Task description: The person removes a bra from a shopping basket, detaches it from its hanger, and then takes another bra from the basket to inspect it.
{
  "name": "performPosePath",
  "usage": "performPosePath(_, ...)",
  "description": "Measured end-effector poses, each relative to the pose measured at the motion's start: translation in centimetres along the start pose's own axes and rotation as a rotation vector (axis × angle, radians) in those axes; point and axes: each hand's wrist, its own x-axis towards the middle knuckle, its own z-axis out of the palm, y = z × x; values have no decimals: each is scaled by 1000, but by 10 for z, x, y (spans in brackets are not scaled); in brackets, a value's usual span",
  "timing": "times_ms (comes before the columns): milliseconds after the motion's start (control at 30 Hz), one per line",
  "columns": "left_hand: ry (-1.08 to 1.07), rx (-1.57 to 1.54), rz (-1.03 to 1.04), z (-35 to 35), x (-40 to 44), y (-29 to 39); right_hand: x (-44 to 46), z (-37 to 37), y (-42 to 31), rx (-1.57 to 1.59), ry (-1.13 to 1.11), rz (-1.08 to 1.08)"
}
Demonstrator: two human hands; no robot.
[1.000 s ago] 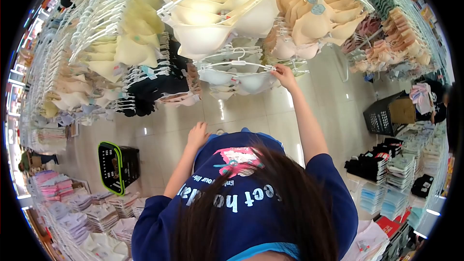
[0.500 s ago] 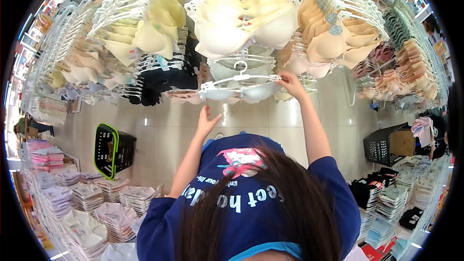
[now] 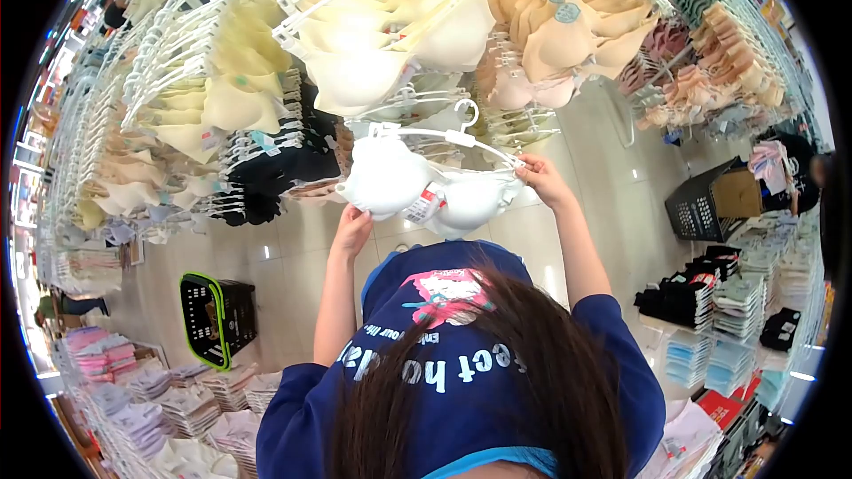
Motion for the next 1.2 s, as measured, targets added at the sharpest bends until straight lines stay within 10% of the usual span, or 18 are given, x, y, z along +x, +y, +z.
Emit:
performPosePath(600,17,-193,-20,-9,-68,35,-13,64,-96,-138,-135,85)
performPosePath(833,-184,267,107,40,-67,117,-37,86,-109,-152,-103,45)
performPosePath(1200,157,529,527,95,-72,133,-68,87,-101,-89,43,-24)
